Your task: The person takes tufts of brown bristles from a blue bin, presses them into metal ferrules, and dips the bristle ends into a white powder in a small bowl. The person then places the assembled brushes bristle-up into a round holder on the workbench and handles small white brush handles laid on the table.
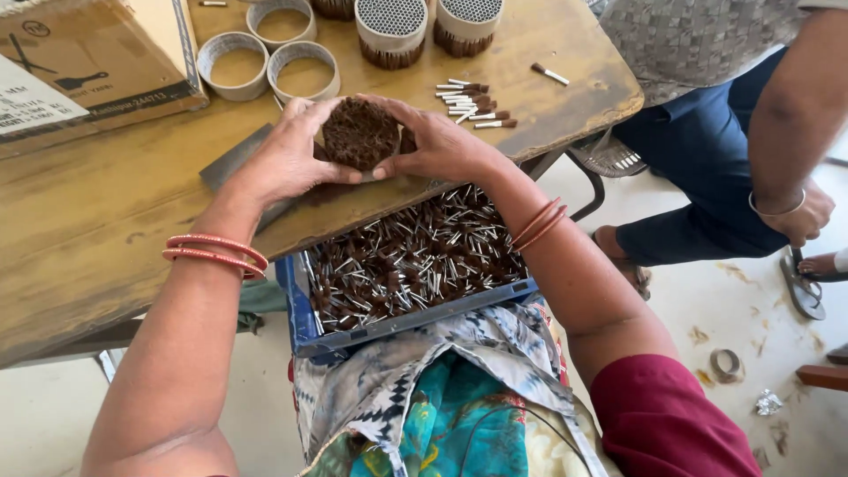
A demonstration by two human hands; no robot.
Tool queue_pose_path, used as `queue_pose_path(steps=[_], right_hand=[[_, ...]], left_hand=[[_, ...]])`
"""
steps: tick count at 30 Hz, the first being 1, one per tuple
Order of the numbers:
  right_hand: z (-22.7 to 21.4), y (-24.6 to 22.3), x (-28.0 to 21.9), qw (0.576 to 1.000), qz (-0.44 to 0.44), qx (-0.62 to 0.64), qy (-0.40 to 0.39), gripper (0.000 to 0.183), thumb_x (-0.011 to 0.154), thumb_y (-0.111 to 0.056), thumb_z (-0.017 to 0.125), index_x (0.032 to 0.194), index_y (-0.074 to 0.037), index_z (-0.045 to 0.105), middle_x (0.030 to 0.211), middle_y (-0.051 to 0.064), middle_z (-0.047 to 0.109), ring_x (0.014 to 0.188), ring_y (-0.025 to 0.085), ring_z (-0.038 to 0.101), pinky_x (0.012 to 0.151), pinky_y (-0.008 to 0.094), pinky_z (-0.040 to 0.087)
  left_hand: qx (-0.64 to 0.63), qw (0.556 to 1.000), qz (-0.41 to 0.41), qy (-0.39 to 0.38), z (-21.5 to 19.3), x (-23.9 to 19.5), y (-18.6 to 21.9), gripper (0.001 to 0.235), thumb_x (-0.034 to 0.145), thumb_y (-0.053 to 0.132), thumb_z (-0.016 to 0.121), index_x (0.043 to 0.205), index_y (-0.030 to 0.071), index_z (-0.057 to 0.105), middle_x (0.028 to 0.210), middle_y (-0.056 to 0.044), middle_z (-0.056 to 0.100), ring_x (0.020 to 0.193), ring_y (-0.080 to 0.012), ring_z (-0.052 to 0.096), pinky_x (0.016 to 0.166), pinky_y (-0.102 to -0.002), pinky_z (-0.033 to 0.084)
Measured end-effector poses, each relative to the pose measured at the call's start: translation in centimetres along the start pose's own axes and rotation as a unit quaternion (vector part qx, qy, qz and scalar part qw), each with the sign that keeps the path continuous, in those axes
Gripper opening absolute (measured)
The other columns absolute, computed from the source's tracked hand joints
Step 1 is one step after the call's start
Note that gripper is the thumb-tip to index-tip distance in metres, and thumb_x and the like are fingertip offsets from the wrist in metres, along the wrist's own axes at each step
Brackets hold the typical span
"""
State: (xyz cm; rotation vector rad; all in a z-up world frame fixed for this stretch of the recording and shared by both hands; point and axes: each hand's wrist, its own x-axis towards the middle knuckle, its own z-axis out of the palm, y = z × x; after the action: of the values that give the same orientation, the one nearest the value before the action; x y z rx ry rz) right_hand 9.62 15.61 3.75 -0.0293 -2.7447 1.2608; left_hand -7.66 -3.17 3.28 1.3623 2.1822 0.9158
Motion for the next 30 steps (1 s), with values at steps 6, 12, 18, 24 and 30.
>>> queue_pose_path(steps=[6, 12, 18, 24, 30], right_hand=[[0.5, -1.5, 0.8, 0.99, -0.107, -0.086, 0.015, 0.098, 0.078, -0.023, 0.094, 0.154, -0.003, 0.035, 0.149, 0.02, 0.053, 0.138, 0.041, 0.053, 0.113, 0.044, 0.046], [0.6, -3.7, 0.9, 0.997, -0.047, -0.065, 0.015, 0.095, 0.073, -0.014, 0.089, 0.151, -0.007, 0.036, 0.149, 0.016, 0.05, 0.139, 0.039, 0.053, 0.109, 0.042, 0.048], [0.6, -1.0, -0.4, 0.996, -0.07, 0.049, 0.018, 0.094, 0.081, -0.014, 0.083, 0.159, -0.008, 0.032, 0.143, 0.017, 0.06, 0.134, 0.033, 0.06, 0.112, 0.042, 0.045], [2.6, -0.4, -4.9, 0.947, 0.08, 0.31, 0.024, 0.068, 0.096, -0.02, 0.072, 0.16, -0.012, 0.051, 0.112, 0.024, 0.068, 0.099, 0.028, 0.072, 0.096, 0.044, 0.056], [10.0, 0.3, -2.2, 0.915, 0.042, -0.101, -0.387, 0.065, 0.087, -0.038, 0.076, 0.144, -0.013, 0.056, 0.138, 0.012, 0.064, 0.124, 0.03, 0.065, 0.104, 0.041, 0.05]], left_hand=[[0.011, 0.996, 0.083, -0.007, 0.3, -1.0, 0.0, 0.1, 0.056, 0.016, 0.1, 0.137, 0.011, 0.042, 0.132, -0.017, 0.042, 0.131, -0.0388, 0.049, 0.114, -0.045, 0.042], [0.017, 0.99, 0.124, 0.066, 1.1, -1.5, 0.4, 0.106, 0.058, 0.013, 0.101, 0.139, 0.01, 0.032, 0.132, -0.019, 0.039, 0.127, -0.04, 0.052, 0.109, -0.046, 0.048], [-0.043, 0.976, 0.204, 0.068, 1.6, -1.0, 0.4, 0.096, 0.068, 0.027, 0.101, 0.137, 0.007, 0.038, 0.134, -0.018, 0.058, 0.126, -0.0366, 0.06, 0.108, -0.044, 0.048], [-0.052, 0.964, 0.095, 0.244, 1.3, -7.3, 1.8, 0.088, 0.075, 0.052, 0.091, 0.138, 0.007, 0.049, 0.129, -0.016, 0.066, 0.121, -0.033, 0.067, 0.106, -0.042, 0.053], [-0.069, 0.955, -0.025, 0.287, -1.9, -9.6, -5.0, 0.078, 0.082, 0.049, 0.088, 0.136, 0.007, 0.049, 0.129, -0.014, 0.071, 0.121, -0.0276, 0.07, 0.104, -0.041, 0.053]])
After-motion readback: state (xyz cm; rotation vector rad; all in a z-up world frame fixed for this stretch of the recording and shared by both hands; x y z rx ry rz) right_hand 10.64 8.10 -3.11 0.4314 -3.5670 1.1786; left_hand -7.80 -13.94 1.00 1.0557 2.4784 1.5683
